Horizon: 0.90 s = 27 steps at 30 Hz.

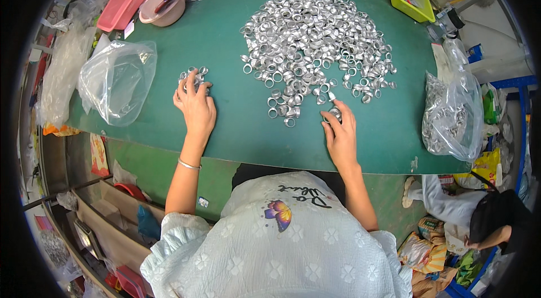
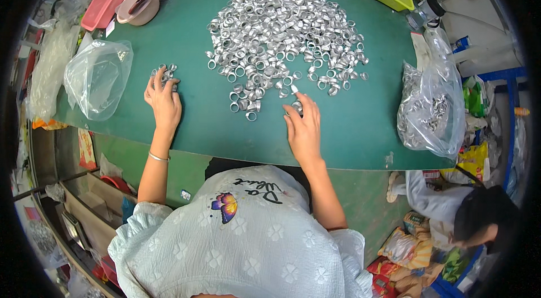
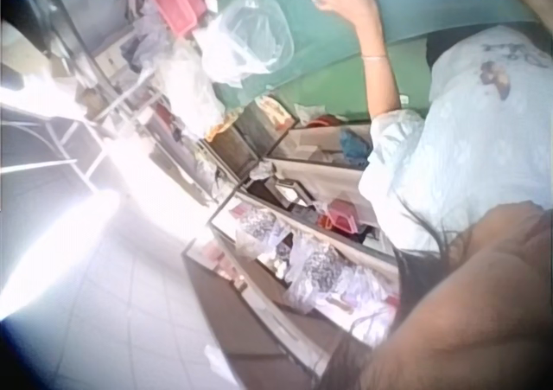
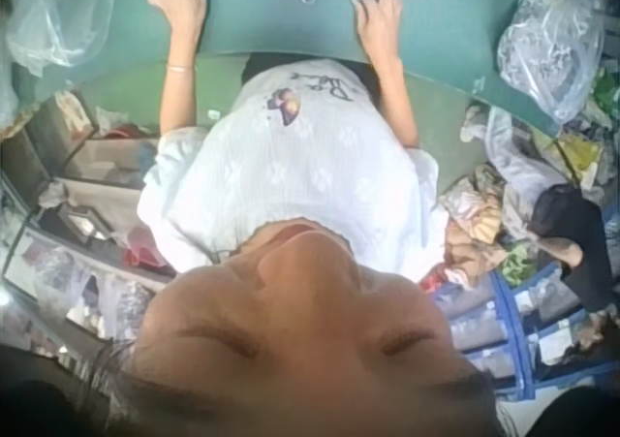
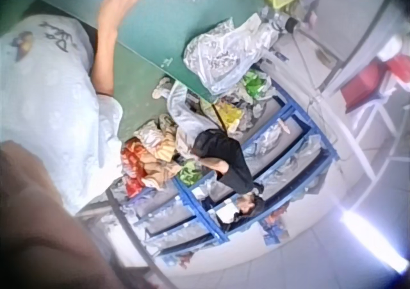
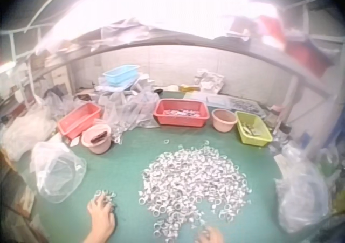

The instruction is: The person assembles small silver metal rings and cylindrical components by hand on a green table. They repeatedly pick up a ring and a cylinder, fit them together, and place the assembled unit into a pile. Later, they gather the assembled parts into a pink basket and pour them into a large white sack.

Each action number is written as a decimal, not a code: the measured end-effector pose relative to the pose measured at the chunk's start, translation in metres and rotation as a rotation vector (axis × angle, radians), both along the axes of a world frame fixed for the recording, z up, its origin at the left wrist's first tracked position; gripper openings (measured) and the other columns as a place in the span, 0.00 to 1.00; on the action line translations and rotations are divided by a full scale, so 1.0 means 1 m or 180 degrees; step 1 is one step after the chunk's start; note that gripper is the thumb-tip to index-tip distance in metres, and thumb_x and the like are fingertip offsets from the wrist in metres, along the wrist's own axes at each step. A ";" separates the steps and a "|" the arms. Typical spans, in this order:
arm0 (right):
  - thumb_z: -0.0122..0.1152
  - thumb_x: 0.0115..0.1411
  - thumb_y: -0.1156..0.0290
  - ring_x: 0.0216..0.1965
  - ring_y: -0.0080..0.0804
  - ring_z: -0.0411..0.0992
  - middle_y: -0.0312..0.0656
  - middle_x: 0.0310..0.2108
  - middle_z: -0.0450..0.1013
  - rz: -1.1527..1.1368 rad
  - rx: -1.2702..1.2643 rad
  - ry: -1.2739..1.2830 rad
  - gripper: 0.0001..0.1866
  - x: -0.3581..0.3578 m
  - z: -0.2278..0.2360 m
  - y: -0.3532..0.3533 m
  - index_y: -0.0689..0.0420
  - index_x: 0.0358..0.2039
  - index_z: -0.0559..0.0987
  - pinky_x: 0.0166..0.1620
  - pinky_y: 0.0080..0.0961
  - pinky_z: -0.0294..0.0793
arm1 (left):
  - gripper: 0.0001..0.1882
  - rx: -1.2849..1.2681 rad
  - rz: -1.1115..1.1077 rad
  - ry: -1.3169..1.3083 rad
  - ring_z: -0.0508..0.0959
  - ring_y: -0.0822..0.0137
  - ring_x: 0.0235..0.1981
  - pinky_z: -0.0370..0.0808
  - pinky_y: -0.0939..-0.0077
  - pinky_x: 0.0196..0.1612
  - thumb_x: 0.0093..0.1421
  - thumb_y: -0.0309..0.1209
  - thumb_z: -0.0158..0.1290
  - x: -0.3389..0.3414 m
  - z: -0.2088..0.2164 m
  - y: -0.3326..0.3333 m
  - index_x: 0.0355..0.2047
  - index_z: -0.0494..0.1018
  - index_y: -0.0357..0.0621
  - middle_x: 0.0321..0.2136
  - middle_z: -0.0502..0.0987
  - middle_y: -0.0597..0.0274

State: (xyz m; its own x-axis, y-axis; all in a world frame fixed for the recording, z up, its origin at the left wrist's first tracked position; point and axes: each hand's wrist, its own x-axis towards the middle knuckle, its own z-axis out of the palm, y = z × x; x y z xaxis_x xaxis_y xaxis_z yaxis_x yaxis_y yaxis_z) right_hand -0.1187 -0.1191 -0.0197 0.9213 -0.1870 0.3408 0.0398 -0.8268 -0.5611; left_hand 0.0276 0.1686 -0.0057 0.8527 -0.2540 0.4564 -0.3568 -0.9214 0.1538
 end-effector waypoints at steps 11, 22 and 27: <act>0.58 0.50 0.78 0.50 0.43 0.65 0.43 0.45 0.69 -0.0293 -0.0099 -0.0085 0.13 -0.028 0.010 -0.048 0.59 0.39 0.75 0.52 0.35 0.60 | 0.25 -0.1010 -0.1631 0.1267 0.58 0.47 0.57 0.56 0.58 0.58 0.49 0.21 0.53 -0.068 0.027 -0.093 0.50 0.65 0.45 0.55 0.59 0.52; 0.60 0.51 0.64 0.62 0.52 0.46 0.52 0.60 0.49 0.0136 -0.0669 0.0905 0.31 -0.031 0.025 0.010 0.57 0.54 0.64 0.60 0.53 0.45 | 0.18 -0.0677 -0.2349 0.1509 0.56 0.48 0.59 0.51 0.45 0.60 0.43 0.13 0.45 -0.092 0.010 -0.095 0.35 0.73 0.40 0.52 0.65 0.57; 0.61 0.49 0.63 0.63 0.52 0.44 0.47 0.62 0.47 0.0756 -0.0553 0.1089 0.31 -0.045 0.032 0.022 0.56 0.53 0.66 0.60 0.53 0.44 | 0.19 -0.0683 -0.2632 0.1588 0.57 0.48 0.59 0.53 0.46 0.59 0.43 0.13 0.46 -0.097 0.010 -0.083 0.37 0.73 0.39 0.55 0.62 0.55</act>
State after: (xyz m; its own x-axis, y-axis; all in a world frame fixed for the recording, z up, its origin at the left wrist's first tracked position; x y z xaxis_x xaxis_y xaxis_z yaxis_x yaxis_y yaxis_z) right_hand -0.1639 -0.0968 0.0126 0.9969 0.0765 0.0167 0.0762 -0.9002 -0.4287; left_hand -0.0695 0.0852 0.0040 0.5511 -0.8103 0.1992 -0.7245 -0.3463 0.5960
